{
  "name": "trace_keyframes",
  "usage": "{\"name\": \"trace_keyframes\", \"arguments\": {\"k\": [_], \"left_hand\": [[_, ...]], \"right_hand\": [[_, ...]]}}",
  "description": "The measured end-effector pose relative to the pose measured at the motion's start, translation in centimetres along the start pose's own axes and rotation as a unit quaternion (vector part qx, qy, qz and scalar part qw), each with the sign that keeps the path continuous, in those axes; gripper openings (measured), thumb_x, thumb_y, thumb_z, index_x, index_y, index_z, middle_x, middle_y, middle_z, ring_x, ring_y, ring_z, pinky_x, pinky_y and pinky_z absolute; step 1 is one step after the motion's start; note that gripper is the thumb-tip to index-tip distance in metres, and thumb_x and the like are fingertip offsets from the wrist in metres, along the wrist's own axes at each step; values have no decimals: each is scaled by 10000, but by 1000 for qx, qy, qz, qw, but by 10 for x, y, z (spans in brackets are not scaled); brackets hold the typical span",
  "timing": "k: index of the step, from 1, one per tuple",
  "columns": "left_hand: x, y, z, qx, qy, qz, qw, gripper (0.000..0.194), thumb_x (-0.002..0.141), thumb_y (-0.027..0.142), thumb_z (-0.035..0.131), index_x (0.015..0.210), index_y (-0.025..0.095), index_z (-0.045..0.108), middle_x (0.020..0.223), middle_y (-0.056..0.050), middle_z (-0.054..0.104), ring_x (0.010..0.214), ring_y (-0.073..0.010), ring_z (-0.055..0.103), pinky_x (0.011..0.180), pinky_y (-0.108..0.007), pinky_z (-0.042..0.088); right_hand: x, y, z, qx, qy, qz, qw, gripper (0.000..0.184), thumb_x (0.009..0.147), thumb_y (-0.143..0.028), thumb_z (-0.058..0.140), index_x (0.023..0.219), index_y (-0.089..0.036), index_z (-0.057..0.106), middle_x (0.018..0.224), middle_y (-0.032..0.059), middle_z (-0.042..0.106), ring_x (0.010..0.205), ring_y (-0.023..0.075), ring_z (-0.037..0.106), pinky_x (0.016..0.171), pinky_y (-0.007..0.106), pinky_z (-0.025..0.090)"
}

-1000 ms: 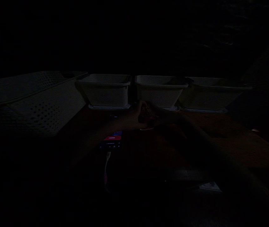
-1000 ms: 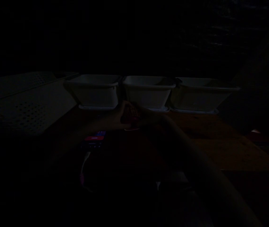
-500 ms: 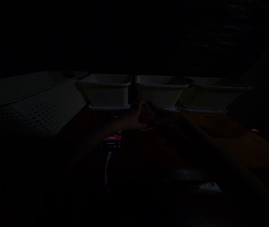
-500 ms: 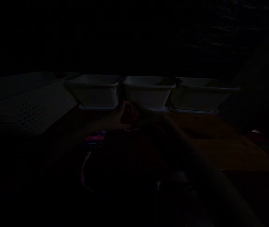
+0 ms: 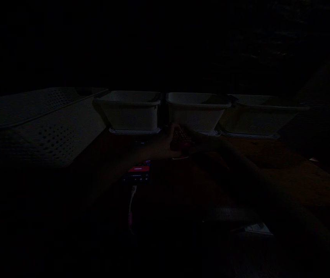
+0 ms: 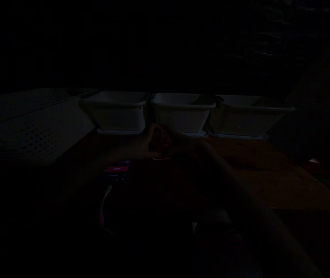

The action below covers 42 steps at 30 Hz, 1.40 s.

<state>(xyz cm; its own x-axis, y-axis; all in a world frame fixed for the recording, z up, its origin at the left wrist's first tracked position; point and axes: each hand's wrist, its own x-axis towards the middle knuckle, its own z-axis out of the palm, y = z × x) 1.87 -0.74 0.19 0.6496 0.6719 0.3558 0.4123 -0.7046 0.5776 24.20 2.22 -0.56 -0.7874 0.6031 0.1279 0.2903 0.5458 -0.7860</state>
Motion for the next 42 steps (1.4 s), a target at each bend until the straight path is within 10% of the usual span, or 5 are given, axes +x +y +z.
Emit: {"name": "trace_keyframes", "arguments": {"k": [42], "left_hand": [[0, 3, -2, 5, -24, -9, 1000, 751, 732, 392, 727, 1312, 173, 302, 1345, -201, 517, 1216, -299, 558, 990, -469, 479]], "right_hand": [[0, 5, -2, 8, -10, -2, 1000, 1208, 687, -415, 804, 1570, -226, 3, 1615, 176, 204, 1490, 307, 258, 1205, 514, 259]]}}
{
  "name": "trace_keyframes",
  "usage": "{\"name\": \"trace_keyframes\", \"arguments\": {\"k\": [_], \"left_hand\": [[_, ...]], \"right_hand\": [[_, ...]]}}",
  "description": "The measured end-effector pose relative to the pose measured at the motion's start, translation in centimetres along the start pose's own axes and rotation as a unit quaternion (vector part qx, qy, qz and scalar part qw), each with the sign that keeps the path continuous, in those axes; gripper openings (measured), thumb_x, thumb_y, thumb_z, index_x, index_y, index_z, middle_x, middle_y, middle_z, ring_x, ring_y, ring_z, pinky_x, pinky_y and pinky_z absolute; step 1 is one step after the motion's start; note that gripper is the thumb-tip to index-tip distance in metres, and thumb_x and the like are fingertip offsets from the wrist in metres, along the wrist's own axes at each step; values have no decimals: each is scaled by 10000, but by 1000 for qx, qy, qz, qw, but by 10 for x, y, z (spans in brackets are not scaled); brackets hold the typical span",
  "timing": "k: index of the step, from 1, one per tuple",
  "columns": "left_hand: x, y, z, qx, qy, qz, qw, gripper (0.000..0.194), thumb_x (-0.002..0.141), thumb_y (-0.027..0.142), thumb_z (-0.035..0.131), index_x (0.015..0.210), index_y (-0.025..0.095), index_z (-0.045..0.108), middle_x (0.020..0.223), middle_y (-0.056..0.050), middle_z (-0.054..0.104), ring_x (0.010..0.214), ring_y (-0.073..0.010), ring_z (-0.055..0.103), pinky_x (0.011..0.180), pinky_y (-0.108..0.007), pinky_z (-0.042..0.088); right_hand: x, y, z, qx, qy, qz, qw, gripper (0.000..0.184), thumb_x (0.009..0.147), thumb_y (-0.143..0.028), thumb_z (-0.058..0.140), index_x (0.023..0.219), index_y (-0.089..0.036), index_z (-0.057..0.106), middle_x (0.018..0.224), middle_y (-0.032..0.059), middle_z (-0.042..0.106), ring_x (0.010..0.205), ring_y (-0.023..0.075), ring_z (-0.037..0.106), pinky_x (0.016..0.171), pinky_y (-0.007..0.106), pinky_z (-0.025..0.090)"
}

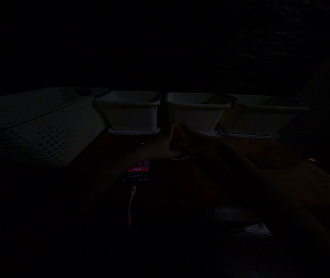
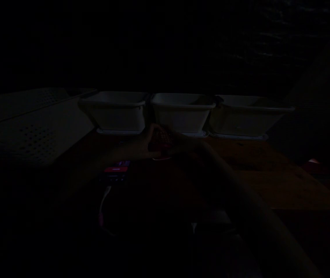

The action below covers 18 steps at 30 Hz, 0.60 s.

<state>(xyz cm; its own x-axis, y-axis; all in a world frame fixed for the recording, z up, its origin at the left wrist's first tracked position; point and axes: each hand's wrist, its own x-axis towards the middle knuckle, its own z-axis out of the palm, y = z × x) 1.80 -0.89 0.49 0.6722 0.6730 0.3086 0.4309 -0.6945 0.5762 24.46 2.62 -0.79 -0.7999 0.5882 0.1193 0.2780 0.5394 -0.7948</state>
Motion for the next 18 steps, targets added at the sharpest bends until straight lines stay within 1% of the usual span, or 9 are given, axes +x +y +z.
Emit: {"name": "trace_keyframes", "arguments": {"k": [4, 7, 10, 13, 16, 18], "left_hand": [[0, -1, 1, 4, 11, 3, 1000, 775, 723, 389, 737, 1326, 174, 299, 1354, -195, 507, 1241, -300, 543, 996, -460, 478], [-1, -2, 1, 3, 5, 0, 1000, 777, 730, 395, 734, 1335, 171, 300, 1371, -212, 498, 1253, -315, 536, 1013, -494, 465], [0, -2, 0, 2, 1, 4, 1000, 795, 731, 401, 737, 1349, 171, 294, 1375, -219, 498, 1257, -321, 535, 1024, -519, 454], [0, -2, 0, 4, -2, 0, 1000, 791, 735, 397, 735, 1349, 168, 292, 1373, -217, 500, 1250, -317, 542, 1014, -512, 466], [0, 0, 0, 8, 5, -9, 1000, 789, 723, 406, 746, 1333, 169, 305, 1352, -209, 513, 1226, -317, 557, 992, -499, 485], [-1, 1, 0, 3, 9, -5, 1000, 785, 715, 403, 751, 1322, 172, 309, 1340, -199, 521, 1214, -309, 565, 984, -482, 492]], "right_hand": [[1, -2, 1, 3, 3, 4, 1000, 1228, 666, -408, 816, 1570, -201, 10, 1607, 194, 209, 1489, 317, 256, 1203, 514, 262], [1, -4, 2, 6, 11, 2, 1000, 1232, 659, -404, 821, 1574, -182, 26, 1597, 187, 240, 1480, 314, 280, 1204, 493, 279], [1, -4, 2, -3, 15, -1, 1000, 1215, 653, -398, 823, 1573, -199, 54, 1604, 171, 238, 1485, 305, 274, 1211, 482, 267], [1, -1, 2, -3, 14, -6, 1000, 1204, 654, -392, 820, 1570, -227, 57, 1610, 160, 236, 1486, 302, 271, 1210, 494, 262], [0, 0, 1, 1, 13, 0, 1000, 1201, 663, -396, 816, 1569, -227, 47, 1610, 160, 237, 1484, 300, 278, 1201, 491, 284], [0, -1, 2, -2, 12, 5, 1000, 1195, 672, -401, 812, 1570, -224, 44, 1608, 160, 239, 1480, 292, 287, 1200, 478, 294]]}}
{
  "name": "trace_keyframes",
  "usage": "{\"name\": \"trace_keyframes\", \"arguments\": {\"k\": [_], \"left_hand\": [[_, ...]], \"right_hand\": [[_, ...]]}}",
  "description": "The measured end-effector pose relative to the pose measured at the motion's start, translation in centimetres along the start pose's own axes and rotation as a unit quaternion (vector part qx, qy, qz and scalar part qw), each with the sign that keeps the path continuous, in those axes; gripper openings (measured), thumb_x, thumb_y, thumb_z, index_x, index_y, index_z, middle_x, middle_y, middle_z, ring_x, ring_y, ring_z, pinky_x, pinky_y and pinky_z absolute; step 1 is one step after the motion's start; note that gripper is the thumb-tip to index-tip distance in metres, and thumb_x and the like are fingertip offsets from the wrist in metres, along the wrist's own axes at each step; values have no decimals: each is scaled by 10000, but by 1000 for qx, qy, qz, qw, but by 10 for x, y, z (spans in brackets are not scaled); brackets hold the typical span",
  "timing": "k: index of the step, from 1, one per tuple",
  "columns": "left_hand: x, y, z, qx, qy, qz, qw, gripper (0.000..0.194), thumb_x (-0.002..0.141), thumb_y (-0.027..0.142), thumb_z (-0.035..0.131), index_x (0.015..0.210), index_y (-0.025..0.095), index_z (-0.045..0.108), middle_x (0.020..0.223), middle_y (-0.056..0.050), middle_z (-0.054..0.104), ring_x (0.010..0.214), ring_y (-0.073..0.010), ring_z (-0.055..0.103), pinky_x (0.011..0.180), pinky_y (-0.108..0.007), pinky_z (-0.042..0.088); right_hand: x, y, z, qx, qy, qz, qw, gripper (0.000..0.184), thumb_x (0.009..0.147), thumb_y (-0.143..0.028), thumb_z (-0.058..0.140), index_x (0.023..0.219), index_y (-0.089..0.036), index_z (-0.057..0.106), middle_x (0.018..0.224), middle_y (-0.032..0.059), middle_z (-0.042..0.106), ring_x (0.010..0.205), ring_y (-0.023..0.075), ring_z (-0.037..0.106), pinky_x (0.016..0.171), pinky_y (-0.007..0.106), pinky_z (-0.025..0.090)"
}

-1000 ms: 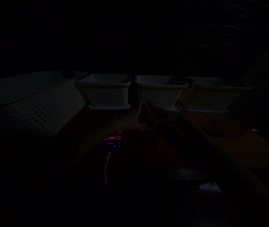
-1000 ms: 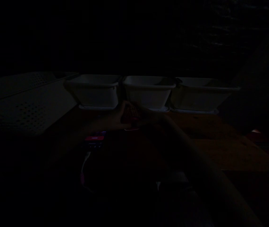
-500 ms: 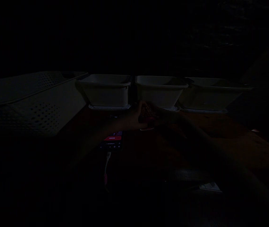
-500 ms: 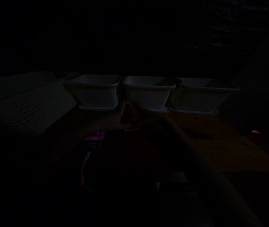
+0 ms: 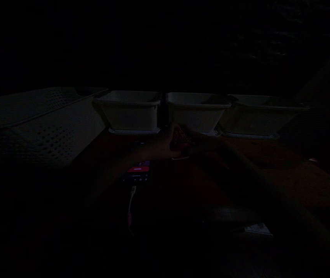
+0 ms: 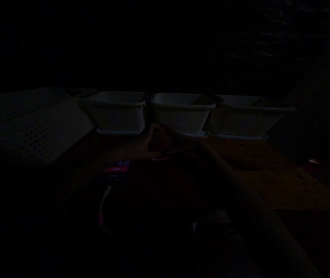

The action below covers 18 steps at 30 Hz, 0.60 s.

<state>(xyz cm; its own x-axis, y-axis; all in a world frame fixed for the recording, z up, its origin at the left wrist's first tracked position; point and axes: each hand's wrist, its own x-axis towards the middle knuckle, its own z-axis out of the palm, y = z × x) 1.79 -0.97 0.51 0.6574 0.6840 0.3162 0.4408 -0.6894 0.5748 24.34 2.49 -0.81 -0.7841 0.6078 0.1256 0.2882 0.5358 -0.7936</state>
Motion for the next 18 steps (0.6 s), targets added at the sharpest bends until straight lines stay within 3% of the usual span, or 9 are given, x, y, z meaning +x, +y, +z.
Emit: {"name": "trace_keyframes", "arguments": {"k": [18], "left_hand": [[0, 0, -1, -6, -10, 6, 1000, 768, 732, 403, 719, 1328, 170, 294, 1346, -214, 517, 1231, -318, 554, 1001, -501, 465]], "right_hand": [[1, -2, 0, -10, -8, -8, 1000, 1203, 682, -420, 793, 1562, -184, 7, 1614, 193, 187, 1498, 312, 239, 1208, 505, 261]]}}
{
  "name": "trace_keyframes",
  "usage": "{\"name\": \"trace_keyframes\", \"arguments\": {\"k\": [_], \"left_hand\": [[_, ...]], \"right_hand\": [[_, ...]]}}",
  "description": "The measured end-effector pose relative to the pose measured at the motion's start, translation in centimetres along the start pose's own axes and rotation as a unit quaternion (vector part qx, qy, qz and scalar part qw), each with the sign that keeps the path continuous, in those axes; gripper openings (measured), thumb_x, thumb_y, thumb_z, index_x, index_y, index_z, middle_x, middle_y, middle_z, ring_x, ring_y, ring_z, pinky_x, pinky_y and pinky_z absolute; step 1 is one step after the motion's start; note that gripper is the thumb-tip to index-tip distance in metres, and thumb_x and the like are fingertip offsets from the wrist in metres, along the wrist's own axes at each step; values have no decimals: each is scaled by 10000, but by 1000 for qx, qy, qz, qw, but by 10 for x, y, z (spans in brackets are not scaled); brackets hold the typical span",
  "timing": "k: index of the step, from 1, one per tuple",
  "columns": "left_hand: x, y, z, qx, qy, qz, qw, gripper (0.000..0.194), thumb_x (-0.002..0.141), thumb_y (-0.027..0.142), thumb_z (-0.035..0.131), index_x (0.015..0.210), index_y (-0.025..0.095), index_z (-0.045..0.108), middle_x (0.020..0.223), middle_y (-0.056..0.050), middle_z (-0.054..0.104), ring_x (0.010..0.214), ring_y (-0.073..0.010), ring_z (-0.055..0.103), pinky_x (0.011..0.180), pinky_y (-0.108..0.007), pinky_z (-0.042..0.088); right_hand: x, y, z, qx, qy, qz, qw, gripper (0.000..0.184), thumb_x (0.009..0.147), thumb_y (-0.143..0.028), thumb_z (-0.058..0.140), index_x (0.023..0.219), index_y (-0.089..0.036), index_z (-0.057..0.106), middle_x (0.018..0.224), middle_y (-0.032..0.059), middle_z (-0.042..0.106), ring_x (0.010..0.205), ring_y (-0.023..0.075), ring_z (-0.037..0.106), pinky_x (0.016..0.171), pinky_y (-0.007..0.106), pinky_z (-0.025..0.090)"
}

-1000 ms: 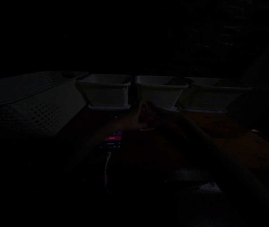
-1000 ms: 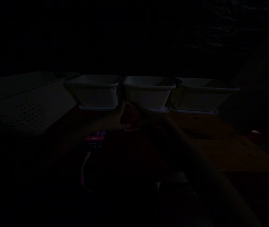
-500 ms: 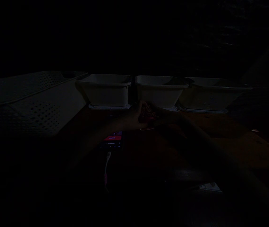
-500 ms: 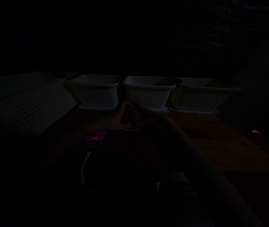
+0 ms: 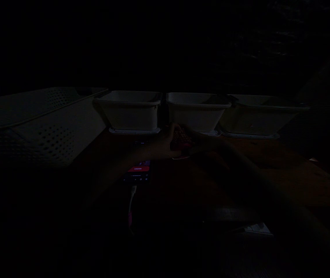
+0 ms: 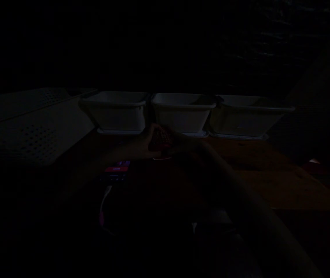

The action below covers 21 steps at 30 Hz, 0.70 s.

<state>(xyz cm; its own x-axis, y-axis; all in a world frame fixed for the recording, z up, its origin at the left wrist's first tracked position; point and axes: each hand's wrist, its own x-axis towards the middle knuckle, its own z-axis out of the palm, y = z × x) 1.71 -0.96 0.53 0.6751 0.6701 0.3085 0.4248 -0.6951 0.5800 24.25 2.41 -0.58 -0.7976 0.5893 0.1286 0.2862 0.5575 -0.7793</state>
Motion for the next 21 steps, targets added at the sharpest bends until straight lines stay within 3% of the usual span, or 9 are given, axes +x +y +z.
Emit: {"name": "trace_keyframes", "arguments": {"k": [21], "left_hand": [[0, 0, 1, -10, 8, 9, 1000, 754, 721, 411, 742, 1295, 182, 310, 1335, -194, 520, 1212, -300, 563, 986, -477, 484]], "right_hand": [[-1, 4, 0, 25, 32, 4, 999, 1138, 645, -367, 840, 1553, -243, 165, 1583, 154, 296, 1459, 310, 328, 1185, 505, 313]]}}
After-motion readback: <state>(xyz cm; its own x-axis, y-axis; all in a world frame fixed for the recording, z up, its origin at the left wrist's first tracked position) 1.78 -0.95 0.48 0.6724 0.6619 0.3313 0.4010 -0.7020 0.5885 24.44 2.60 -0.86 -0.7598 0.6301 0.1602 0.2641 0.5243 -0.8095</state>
